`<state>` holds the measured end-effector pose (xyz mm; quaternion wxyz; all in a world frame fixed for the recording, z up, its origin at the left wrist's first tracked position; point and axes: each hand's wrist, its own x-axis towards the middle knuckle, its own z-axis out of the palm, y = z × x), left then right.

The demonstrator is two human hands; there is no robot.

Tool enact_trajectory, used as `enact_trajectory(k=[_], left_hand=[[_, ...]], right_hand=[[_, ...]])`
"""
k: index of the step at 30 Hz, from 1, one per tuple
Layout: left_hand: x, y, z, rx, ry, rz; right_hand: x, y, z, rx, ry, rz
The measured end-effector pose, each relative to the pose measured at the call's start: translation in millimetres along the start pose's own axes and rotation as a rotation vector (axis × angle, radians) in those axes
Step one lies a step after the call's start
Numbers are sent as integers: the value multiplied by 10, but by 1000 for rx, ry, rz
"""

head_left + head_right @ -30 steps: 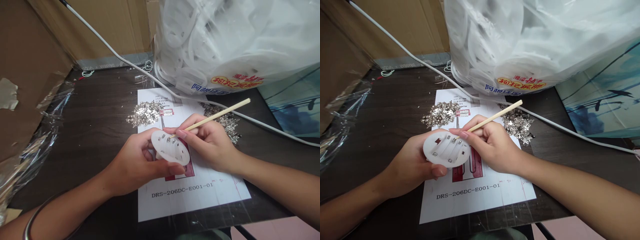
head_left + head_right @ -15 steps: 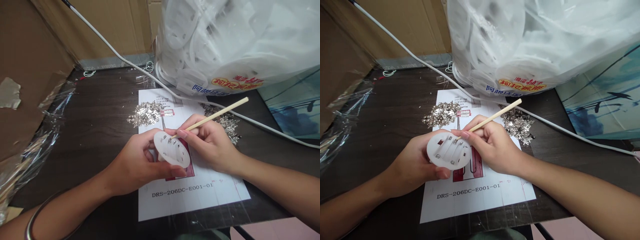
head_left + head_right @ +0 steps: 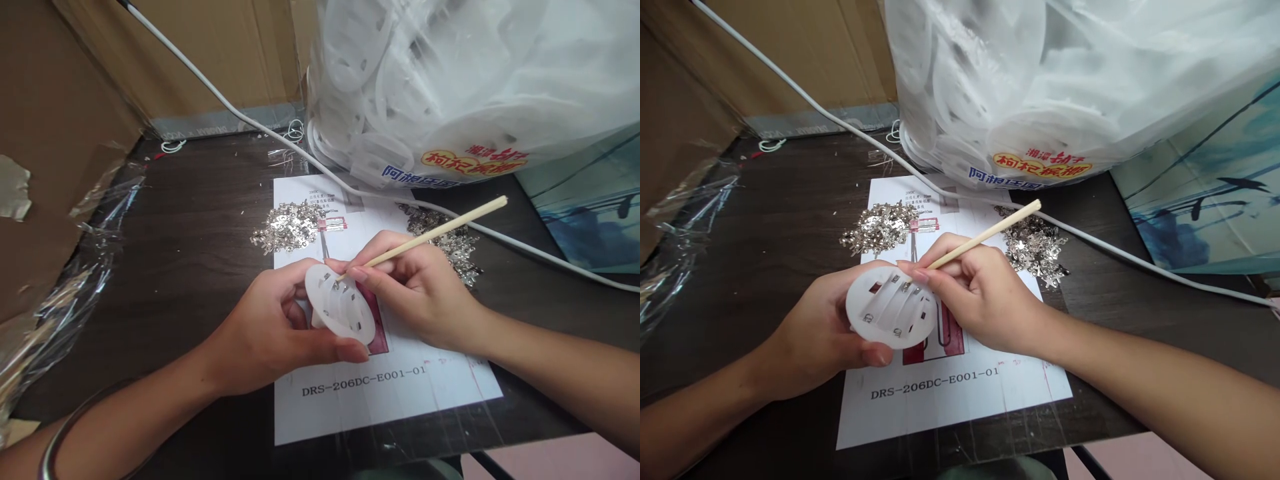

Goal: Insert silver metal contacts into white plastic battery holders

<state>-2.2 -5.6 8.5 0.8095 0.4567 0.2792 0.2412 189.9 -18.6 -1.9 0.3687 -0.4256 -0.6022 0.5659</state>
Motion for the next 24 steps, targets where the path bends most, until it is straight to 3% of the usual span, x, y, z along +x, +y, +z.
enact_trajectory(k=[5, 13, 24], left_hand=[[-12, -20, 9, -22, 62, -31], [-17, -9, 11, -20, 44, -27], [-22, -32, 4, 44, 89, -16]], right_hand=[[9, -10, 2, -92, 44, -34], [-6, -41, 10, -185, 91, -44], [9, -56, 9, -219, 67, -50]])
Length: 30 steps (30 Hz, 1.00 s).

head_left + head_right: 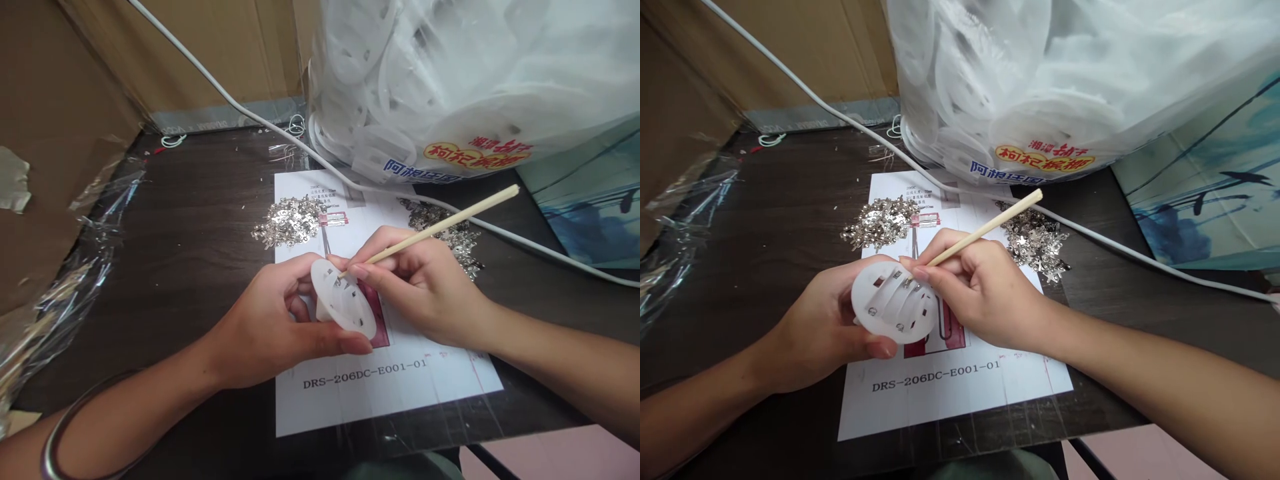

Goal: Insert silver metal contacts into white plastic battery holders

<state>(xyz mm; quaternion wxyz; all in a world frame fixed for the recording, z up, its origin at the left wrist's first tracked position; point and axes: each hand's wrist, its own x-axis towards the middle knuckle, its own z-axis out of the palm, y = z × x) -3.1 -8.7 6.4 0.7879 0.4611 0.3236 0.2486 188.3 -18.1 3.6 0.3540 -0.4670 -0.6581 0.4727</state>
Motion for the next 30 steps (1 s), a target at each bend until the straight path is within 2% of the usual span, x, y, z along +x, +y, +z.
enact_trajectory(k=[9, 15, 18, 22, 26, 30], left_hand=[[15, 16, 4, -11, -47, 0], [-9, 4, -7, 24, 41, 14], [-28, -5, -11, -1, 76, 15], [-33, 10, -2, -78, 73, -28], [-33, 41, 22, -95, 136, -71], [-40, 46, 29, -75, 119, -85]], right_hand=[[-14, 12, 12, 169, -62, 62], [-9, 76, 8, 223, -37, 44], [-30, 120, 0, 328, 21, 15], [-55, 113, 1, 498, -10, 50], [-60, 71, 7, 470, 3, 94], [-59, 72, 5, 434, 2, 76]])
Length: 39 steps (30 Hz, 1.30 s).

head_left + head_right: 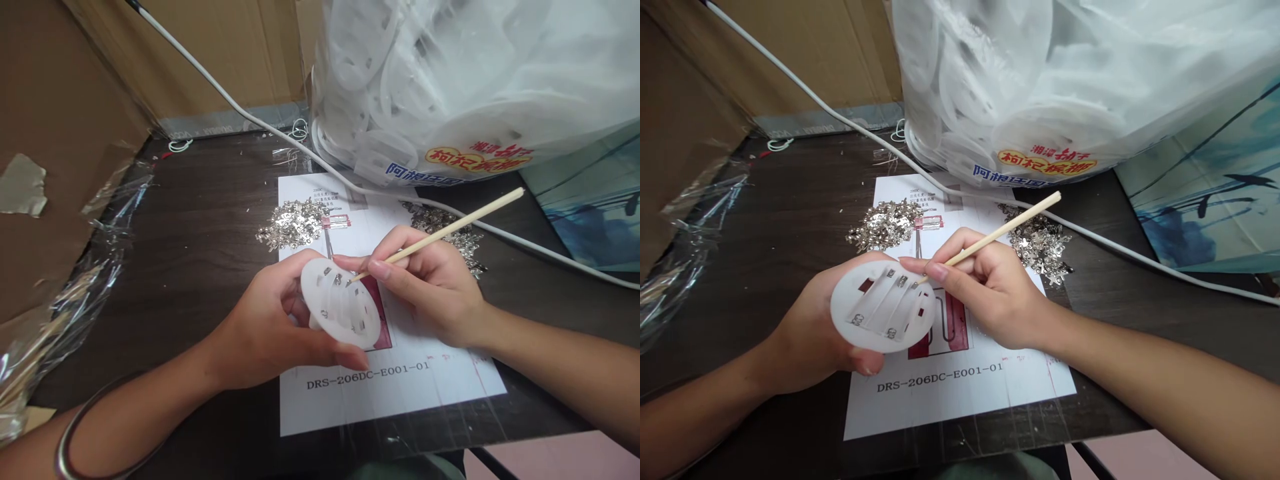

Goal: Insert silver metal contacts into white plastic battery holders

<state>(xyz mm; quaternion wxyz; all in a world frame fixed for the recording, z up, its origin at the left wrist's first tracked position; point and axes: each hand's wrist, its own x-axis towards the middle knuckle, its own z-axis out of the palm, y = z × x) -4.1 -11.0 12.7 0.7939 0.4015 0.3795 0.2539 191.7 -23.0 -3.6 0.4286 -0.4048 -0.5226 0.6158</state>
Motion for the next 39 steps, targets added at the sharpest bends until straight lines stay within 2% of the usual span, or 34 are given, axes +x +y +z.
enact_trajectory(k=[10, 17, 24, 27, 30, 33, 36, 39], left_hand=[[25, -45, -25, -45, -133, 116], [-8, -31, -37, 76, -75, 58], [37, -14, -59, 254, -224, 63], [29, -33, -66, 280, -155, 106], [-1, -57, -41, 411, 1, 211], [-17, -73, -13, 608, 124, 421], [-3, -90, -29, 794, 173, 634], [16, -119, -73, 888, 158, 721]], right_hand=[[-6, -6, 20, -60, -48, 33], [-7, 20, 32, -43, 95, -79], [-5, 31, 80, 41, -10, -39], [10, 27, 90, -46, 81, -121], [33, 31, 73, -175, 252, -204], [45, 35, 36, -282, 301, -223], [34, 24, 18, -271, 213, -206], [10, 16, 32, -105, 61, -112]])
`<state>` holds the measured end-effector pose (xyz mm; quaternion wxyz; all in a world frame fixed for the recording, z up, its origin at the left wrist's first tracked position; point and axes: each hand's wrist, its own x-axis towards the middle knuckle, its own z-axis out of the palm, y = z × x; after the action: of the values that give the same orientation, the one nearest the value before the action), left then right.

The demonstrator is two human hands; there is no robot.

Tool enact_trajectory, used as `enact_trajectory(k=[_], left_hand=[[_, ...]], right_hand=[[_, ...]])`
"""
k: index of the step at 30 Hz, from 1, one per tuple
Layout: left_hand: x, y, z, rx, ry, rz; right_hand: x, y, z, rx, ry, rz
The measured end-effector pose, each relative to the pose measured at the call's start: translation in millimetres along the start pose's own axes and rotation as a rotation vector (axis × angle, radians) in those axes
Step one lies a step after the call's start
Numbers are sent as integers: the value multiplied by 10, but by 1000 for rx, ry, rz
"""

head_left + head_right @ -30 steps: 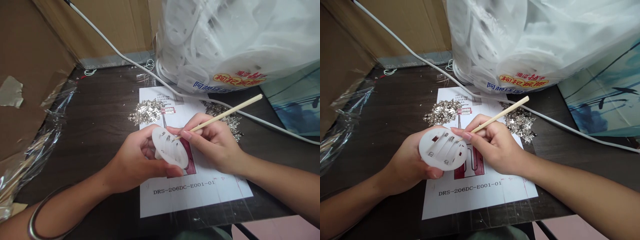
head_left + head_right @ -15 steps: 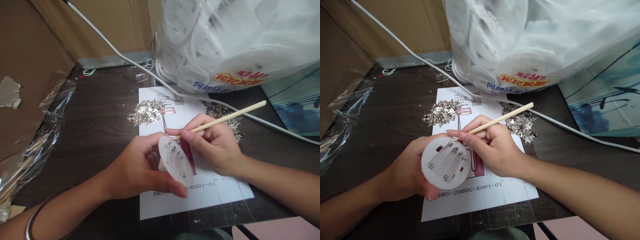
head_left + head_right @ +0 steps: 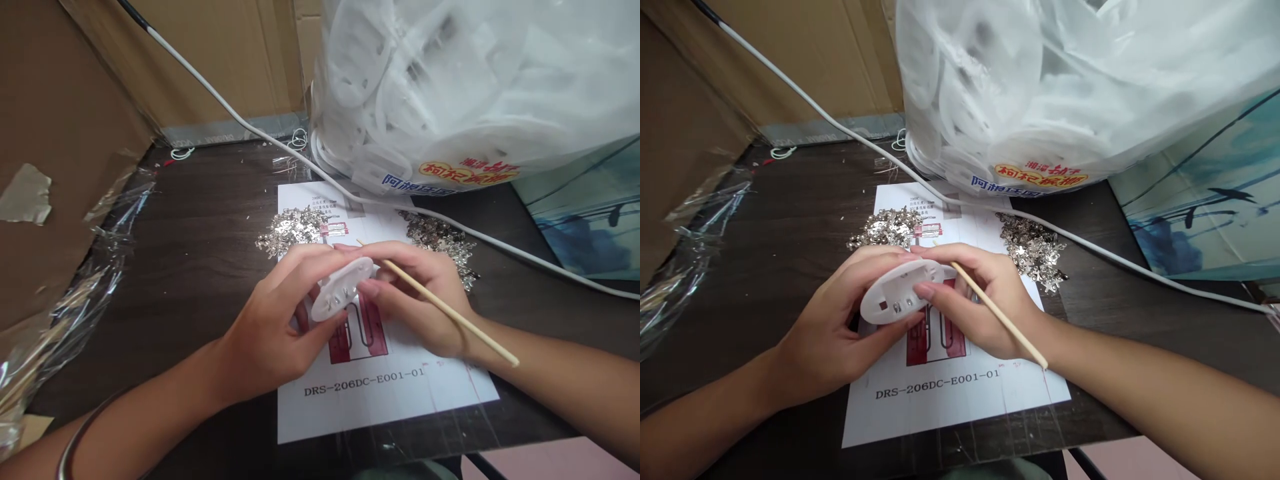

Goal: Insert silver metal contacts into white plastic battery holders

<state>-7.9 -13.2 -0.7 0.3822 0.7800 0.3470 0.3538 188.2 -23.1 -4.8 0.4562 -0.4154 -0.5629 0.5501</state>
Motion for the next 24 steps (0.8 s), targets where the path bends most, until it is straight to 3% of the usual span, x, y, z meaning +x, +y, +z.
enact_trajectory(k=[4, 11, 16, 24], left_hand=[[-45, -30, 22, -68, 1, -53], [-45, -16, 15, -401, -47, -321], [-6, -22, 5, -529, -79, -384], [4, 14, -12, -540, 5, -527]], right_hand=[[-32, 29, 17, 22, 75, -74], [-60, 78, -9, -300, 263, -354], [-77, 54, -10, -404, 244, -415], [-87, 78, -16, -428, 218, -487]])
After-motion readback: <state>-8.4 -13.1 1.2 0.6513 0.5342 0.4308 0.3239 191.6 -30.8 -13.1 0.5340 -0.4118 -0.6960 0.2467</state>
